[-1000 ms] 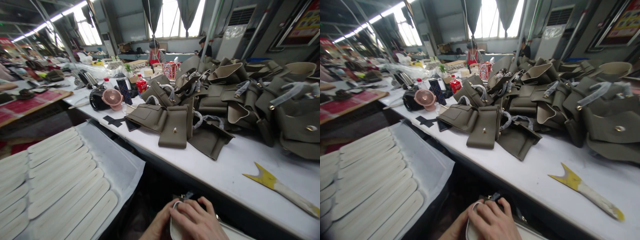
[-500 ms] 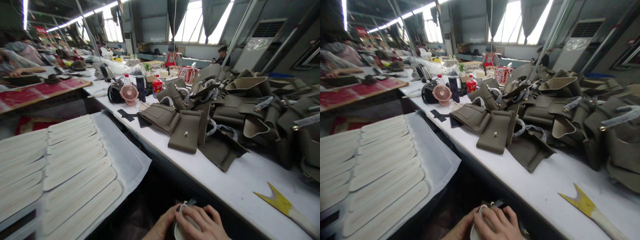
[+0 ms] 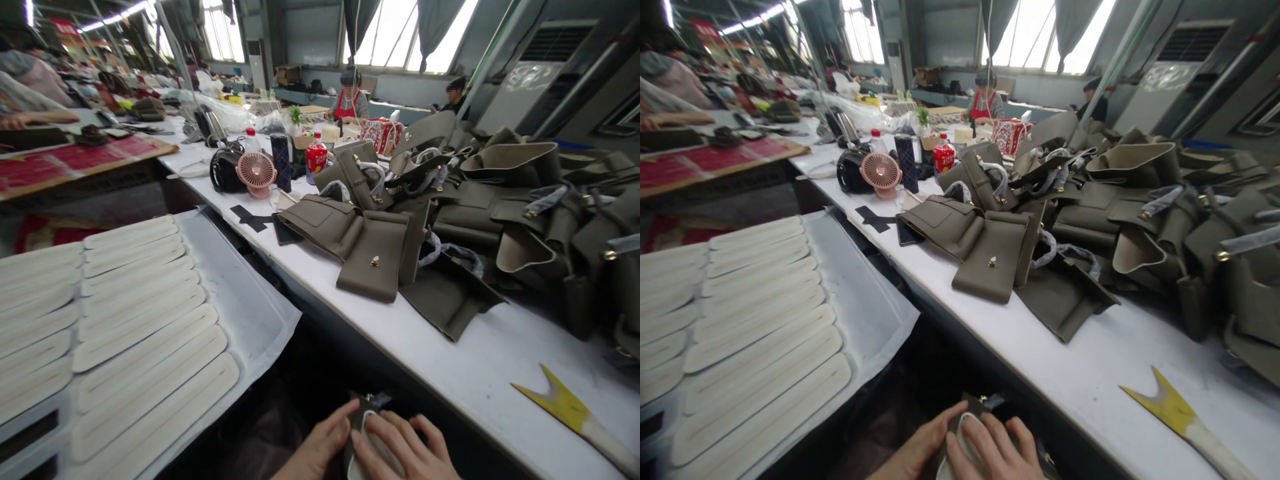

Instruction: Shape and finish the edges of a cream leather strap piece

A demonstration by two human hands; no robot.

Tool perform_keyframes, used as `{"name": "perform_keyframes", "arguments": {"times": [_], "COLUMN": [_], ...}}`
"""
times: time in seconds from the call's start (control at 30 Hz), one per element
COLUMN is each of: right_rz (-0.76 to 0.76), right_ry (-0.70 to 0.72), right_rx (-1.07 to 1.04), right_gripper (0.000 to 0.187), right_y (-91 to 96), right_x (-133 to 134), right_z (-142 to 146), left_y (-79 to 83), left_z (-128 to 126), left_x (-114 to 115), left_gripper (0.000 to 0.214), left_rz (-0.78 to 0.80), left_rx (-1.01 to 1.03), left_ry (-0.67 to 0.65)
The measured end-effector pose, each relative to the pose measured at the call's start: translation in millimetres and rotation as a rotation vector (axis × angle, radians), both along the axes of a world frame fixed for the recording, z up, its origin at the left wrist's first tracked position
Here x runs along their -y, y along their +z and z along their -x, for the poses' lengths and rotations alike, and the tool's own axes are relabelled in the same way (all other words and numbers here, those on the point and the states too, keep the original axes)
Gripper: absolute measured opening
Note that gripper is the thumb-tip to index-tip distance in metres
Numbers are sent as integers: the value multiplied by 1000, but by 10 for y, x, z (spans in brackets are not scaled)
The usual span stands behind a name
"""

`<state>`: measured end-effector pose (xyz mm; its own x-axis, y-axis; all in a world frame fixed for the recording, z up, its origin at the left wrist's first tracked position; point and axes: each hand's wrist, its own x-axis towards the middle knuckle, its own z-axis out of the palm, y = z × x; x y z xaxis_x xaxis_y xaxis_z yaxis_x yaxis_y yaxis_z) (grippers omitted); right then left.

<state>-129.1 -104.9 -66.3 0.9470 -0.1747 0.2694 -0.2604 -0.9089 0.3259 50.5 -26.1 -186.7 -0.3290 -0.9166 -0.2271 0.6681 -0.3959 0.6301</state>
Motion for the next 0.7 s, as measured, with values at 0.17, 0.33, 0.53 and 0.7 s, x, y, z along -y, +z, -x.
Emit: {"name": "perform_keyframes", "arguments": {"times": [0.17, 0.33, 0.53, 0.7], "right_rz": [-98, -257, -1317, -1549], "right_ry": [-62, -126, -342, -668], "right_rx": [49, 39, 420, 1036], "right_gripper": [40, 27, 31, 37], "right_y": [52, 85, 175, 257], "right_x": [-40, -76, -144, -113], "right_z": [-57, -36, 25, 509], "left_y": [58, 140, 339, 430], "left_z": [5, 28, 14, 75], "left_x": [-58, -51, 15, 12], "left_gripper": [57, 51, 41, 49], "left_rz": [-95, -49, 82, 58], "left_rx": [154, -24, 384, 572], "left_ry": [115, 75, 76, 109]}}
